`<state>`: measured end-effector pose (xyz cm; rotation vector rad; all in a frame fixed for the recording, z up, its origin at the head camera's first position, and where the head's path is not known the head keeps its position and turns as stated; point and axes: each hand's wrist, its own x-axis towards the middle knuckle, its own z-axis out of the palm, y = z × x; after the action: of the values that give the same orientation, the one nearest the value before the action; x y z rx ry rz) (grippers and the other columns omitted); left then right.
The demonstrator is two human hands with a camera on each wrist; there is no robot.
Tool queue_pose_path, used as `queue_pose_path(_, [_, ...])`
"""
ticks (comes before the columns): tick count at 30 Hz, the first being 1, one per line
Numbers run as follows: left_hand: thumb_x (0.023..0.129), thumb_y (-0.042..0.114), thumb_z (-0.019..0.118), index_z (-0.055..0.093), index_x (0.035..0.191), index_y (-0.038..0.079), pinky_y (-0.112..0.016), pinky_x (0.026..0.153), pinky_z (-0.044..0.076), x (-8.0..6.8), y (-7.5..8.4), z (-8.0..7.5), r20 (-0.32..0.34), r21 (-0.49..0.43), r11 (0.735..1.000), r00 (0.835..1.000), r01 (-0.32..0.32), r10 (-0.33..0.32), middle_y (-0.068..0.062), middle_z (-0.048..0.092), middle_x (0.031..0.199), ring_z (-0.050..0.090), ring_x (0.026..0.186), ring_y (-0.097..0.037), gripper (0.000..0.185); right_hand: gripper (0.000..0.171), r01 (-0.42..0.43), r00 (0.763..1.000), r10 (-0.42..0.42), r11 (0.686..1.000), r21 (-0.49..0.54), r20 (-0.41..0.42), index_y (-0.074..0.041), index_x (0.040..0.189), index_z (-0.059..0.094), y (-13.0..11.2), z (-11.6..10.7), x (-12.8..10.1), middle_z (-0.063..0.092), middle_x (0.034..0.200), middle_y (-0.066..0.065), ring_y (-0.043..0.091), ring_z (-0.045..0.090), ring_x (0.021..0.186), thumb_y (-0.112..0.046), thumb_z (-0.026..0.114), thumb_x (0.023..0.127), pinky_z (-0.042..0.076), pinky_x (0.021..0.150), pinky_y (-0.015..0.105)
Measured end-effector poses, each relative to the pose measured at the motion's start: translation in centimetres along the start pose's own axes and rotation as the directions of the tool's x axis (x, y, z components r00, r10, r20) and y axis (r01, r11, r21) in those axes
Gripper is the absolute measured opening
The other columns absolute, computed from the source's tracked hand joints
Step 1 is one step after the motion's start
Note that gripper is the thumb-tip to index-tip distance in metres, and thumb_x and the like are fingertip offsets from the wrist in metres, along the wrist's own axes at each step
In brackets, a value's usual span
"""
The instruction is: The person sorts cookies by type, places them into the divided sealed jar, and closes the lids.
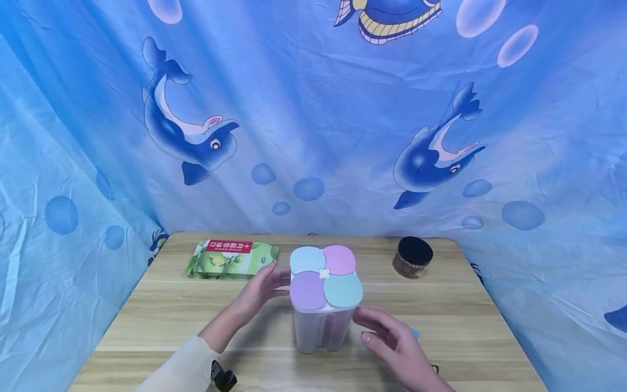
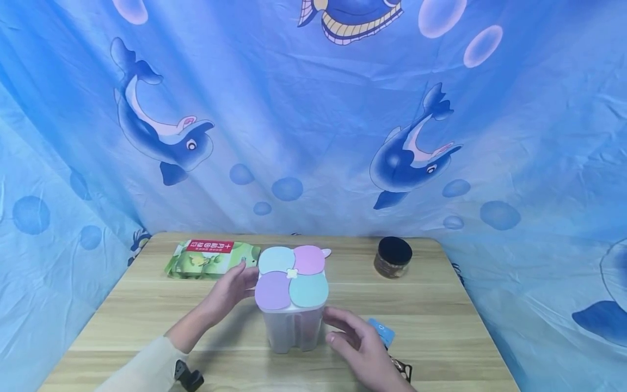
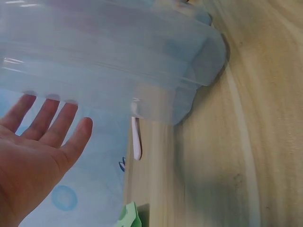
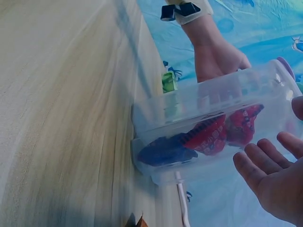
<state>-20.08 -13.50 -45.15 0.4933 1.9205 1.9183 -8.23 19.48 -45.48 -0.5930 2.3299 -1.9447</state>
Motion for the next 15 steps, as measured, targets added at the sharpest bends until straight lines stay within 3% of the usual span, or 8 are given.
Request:
queue_pose_path(4, [0.11, 0.051, 0.012, 0.029, 0.154, -0.013, -0.061, 0.118, 0.034, -0.9, 0.0, 0.0, 0.047, 0.01, 1.0, 0.999, -0.021, 0.021, -0.033, 0.036, 0.158, 0.035, 0.146, -0.049, 0.08, 0.04, -0.014, 0.999, 0.014, 1.0, 0.004, 0.036, -0.002, 0.145, 0.054, 0.0, -0.2, 0.3, 0.058, 0.145, 0.022, 0.011, 0.059, 0.132, -0.006, 0.054, 0.105, 0.051, 0.1, 0.02])
queue_pose_path(11, [0.111, 0.05, 0.015, 0.022, 0.158, -0.009, -0.058, 0.122, 0.027, -3.2, -0.1, 0.3, 0.054, -0.01, 0.999, 0.998, -0.043, 0.044, -0.028, 0.025, 0.165, 0.026, 0.15, -0.049, 0.076, 0.042, -0.037, 0.993, 0.036, 0.999, 0.01, 0.116, 0.003, 0.152, 0.043, -0.4, -1.1, 1.8, 0.046, 0.154, 0.027, 0.013, 0.055, 0.136, -0.009, 0.039, 0.111, 0.05, 0.105, 0.022])
queue_pose_path(15, [0.112, 0.043, 0.014, 0.021, 0.158, -0.011, -0.042, 0.12, 0.032, -5.1, -0.2, 0.5, 0.064, -0.033, 0.996, 0.994, -0.083, 0.085, -0.027, 0.023, 0.165, 0.04, 0.148, -0.022, 0.071, 0.046, -0.06, 0.984, 0.059, 0.998, 0.0, 0.167, 0.001, 0.155, 0.039, -0.3, -2.0, 3.2, 0.041, 0.158, 0.025, 0.03, 0.051, 0.14, -0.018, 0.031, 0.114, 0.05, 0.108, 0.03])
